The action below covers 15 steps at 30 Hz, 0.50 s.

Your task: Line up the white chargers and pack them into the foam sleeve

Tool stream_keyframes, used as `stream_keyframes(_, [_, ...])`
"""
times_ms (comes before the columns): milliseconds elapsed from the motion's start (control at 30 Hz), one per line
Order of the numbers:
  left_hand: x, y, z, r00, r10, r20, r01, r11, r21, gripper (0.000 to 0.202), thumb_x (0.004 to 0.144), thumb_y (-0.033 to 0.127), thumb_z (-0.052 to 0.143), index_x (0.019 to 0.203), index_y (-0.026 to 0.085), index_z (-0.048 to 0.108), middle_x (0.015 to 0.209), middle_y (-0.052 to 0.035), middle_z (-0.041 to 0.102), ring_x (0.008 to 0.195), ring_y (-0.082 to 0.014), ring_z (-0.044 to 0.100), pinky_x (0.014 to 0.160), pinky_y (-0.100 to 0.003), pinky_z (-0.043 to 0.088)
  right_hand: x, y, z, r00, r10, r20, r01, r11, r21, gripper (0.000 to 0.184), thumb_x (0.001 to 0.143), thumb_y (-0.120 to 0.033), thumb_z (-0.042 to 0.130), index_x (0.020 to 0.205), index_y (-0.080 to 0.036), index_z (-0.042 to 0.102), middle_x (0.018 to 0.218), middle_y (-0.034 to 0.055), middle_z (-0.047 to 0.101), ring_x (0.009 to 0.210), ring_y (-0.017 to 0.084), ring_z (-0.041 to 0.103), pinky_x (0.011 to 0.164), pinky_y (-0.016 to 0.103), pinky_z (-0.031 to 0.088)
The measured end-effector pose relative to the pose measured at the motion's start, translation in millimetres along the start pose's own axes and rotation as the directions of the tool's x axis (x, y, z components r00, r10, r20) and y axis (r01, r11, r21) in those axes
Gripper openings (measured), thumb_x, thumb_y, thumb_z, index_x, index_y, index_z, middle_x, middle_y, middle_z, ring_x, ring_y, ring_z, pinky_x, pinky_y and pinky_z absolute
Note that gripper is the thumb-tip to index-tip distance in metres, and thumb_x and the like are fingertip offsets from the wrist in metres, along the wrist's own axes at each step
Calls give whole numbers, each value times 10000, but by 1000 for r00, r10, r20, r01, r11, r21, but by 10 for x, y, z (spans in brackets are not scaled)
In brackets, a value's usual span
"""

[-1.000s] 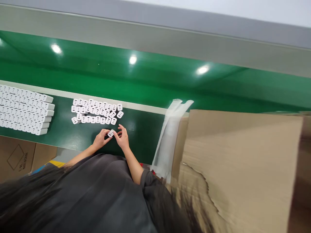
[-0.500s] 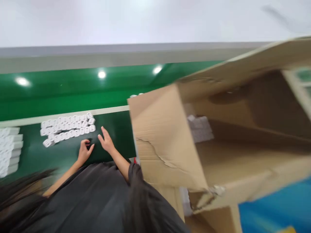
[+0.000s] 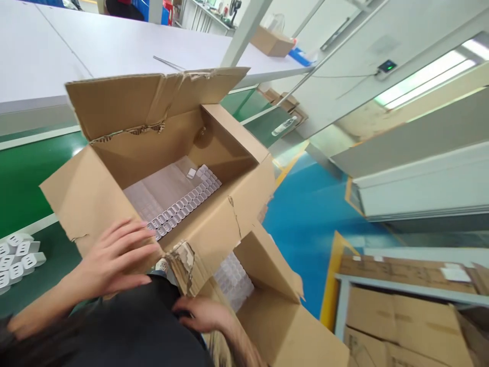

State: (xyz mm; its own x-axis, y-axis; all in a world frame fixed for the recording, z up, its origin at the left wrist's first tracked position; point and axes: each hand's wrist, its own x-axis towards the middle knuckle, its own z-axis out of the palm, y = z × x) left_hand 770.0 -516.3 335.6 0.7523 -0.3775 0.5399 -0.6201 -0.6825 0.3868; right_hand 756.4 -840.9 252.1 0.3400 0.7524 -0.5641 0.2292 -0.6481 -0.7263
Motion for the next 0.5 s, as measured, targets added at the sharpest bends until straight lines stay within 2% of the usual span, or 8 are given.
stream_keyframes(67, [297,10,218,996,68,64,-72,996,55,561,848,634,639,1312,322,594,1296,-37,659,1247,-276,591,1171,-530,353,-566,-104,-374,994,37,100,-35,999,-18,416,748,-389,613,1131,-517,713,1024,-30,782,971,257,749,880,358,591])
stream_keyframes(100, [361,-4,329,995,91,30,-93,993,70,530,850,648,632,1231,280,640,1218,-42,694,1148,-255,636,1162,-505,334,-811,-205,-626,991,55,119,-51,998,-41,444,738,-452,645,1173,-533,686,1060,-36,776,990,269,744,877,371,597])
stream_keyframes(167, [374,-52,511,986,143,-87,-136,987,81,460,853,631,645,1078,232,685,1004,-13,737,858,-169,659,1077,-428,355,-1144,-478,-1245,996,87,34,-81,983,-164,576,772,-509,674,1335,-554,561,1257,-44,706,1133,277,690,962,387,573])
stream_keyframes(233, [329,-105,617,961,203,-186,-192,978,77,431,860,631,642,975,219,694,843,23,723,660,-114,568,946,-379,378,-1148,-784,-1968,990,40,-135,-82,942,-325,553,874,-468,610,1406,-552,486,1385,-60,620,1242,269,625,1056,415,527])
stream_keyframes(300, [306,-143,662,945,243,-221,-235,970,60,445,886,648,597,930,217,698,788,33,711,624,-106,526,846,-357,369,-751,-1037,-2709,963,-63,-264,-54,909,-414,556,920,-461,578,1466,-433,474,1470,-12,552,1306,280,576,1102,450,497])
stream_keyframes(400, [336,-175,670,930,264,-255,-264,964,35,452,944,626,520,968,220,717,805,34,720,635,-105,522,777,-336,357,412,-1181,-3655,918,-107,-382,-106,861,-497,567,952,-398,549,1498,-278,460,1453,65,569,1266,281,598,1070,451,518])
stream_keyframes(433, [350,-187,660,923,272,-272,-276,961,25,445,963,602,503,993,216,722,824,30,726,647,-105,531,771,-328,364,848,-1160,-3882,918,-71,-391,-172,817,-550,545,934,-338,587,1466,-255,503,1432,70,587,1274,280,588,1094,435,492])
stream_keyframes(500, [371,-230,615,904,282,-320,-302,953,-12,438,997,547,465,1018,195,726,872,9,739,724,-120,583,791,-312,401,1612,-1033,-4172,913,108,-394,-348,712,-610,464,873,-241,682,1331,-193,628,1363,95,635,1246,300,596,1097,407,472])
